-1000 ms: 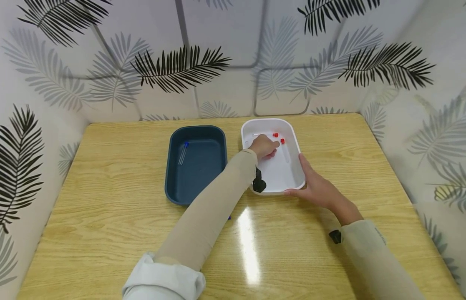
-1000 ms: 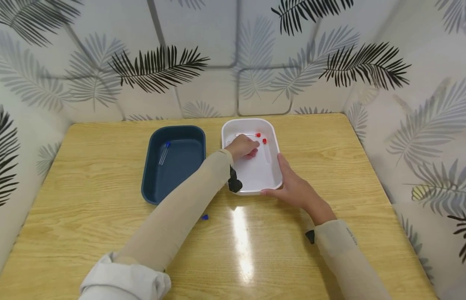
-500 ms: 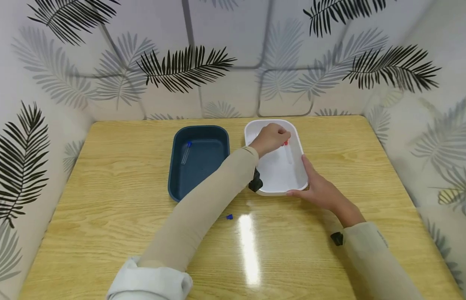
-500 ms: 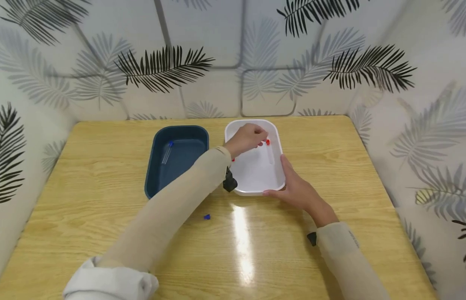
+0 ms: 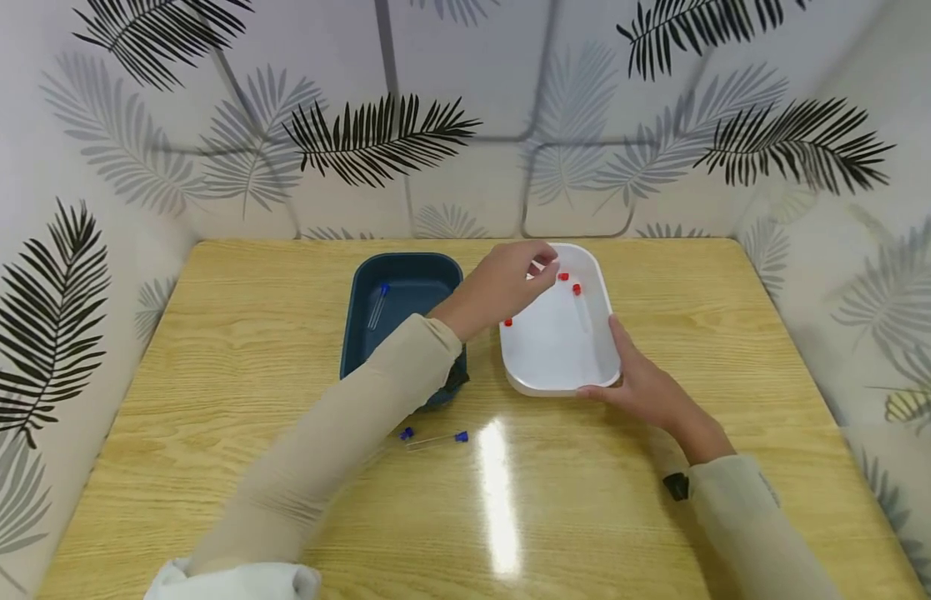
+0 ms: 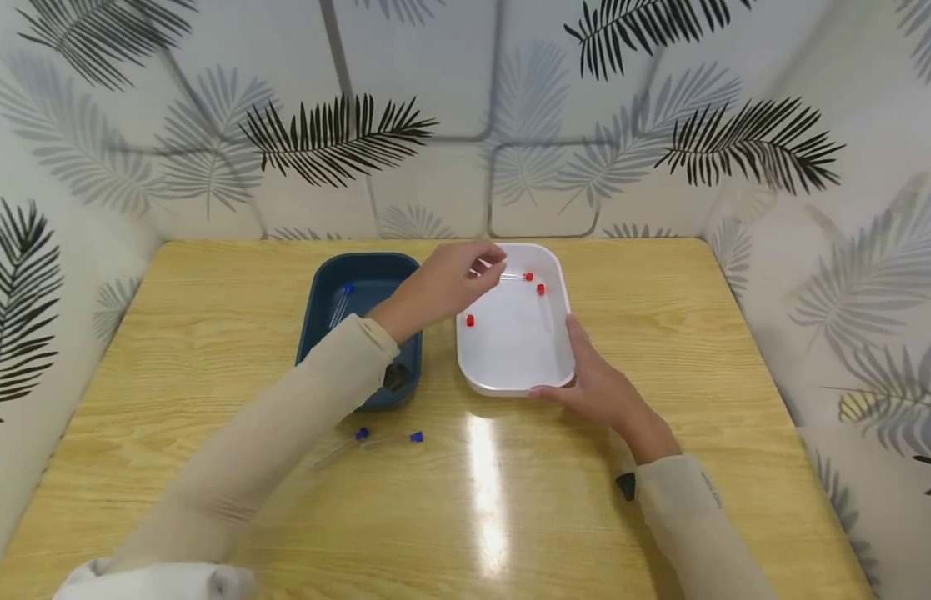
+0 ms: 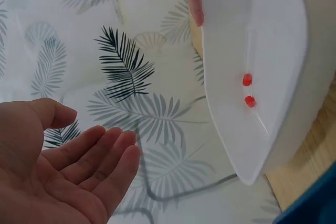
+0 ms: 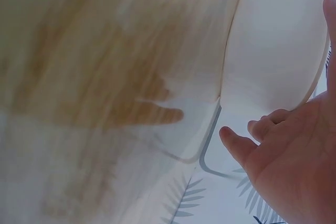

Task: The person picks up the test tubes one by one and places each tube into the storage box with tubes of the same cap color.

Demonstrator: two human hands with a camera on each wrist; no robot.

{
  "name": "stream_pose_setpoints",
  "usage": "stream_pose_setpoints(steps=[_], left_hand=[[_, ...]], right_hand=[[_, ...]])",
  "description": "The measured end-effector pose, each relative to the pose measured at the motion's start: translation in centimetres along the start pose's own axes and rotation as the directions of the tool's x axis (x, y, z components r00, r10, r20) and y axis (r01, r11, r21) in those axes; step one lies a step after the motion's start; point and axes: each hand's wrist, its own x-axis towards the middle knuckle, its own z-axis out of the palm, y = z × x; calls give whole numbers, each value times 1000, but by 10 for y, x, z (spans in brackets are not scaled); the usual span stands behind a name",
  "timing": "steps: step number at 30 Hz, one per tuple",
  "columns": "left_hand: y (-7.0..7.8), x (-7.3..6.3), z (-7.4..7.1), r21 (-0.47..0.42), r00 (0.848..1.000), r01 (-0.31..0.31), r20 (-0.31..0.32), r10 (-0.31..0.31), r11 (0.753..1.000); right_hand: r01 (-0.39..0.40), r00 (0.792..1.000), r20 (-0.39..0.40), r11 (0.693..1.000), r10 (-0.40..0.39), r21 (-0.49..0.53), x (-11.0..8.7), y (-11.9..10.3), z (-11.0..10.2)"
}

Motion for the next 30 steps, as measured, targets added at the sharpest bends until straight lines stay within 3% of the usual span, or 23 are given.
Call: stream_pose_setpoints(steps=[9,17,23,26,30], left_hand=[[-35,-54,-23,133,1000,-12,-26,16,991],[-73,-91,-32,304,995,-13,-94,44,952],[-101,-116,-36,336,992,19,-125,25,942],[-114,-130,-36,349,992,55,-126,-11,936],[-130,-147,-34,380,987,73,-158,-13,922]], right_hand=[[29,999,-23,993,-32,-117,-1,1,-1],[49,997,-43,973,-60,-225,-1,-1,0],[53,993,-80,941,-84,-334,1,-1,1],[43,995,-69,927,-74,-373,1,-2,0],[37,997,-54,919,-63,-392,1,-3,-1]])
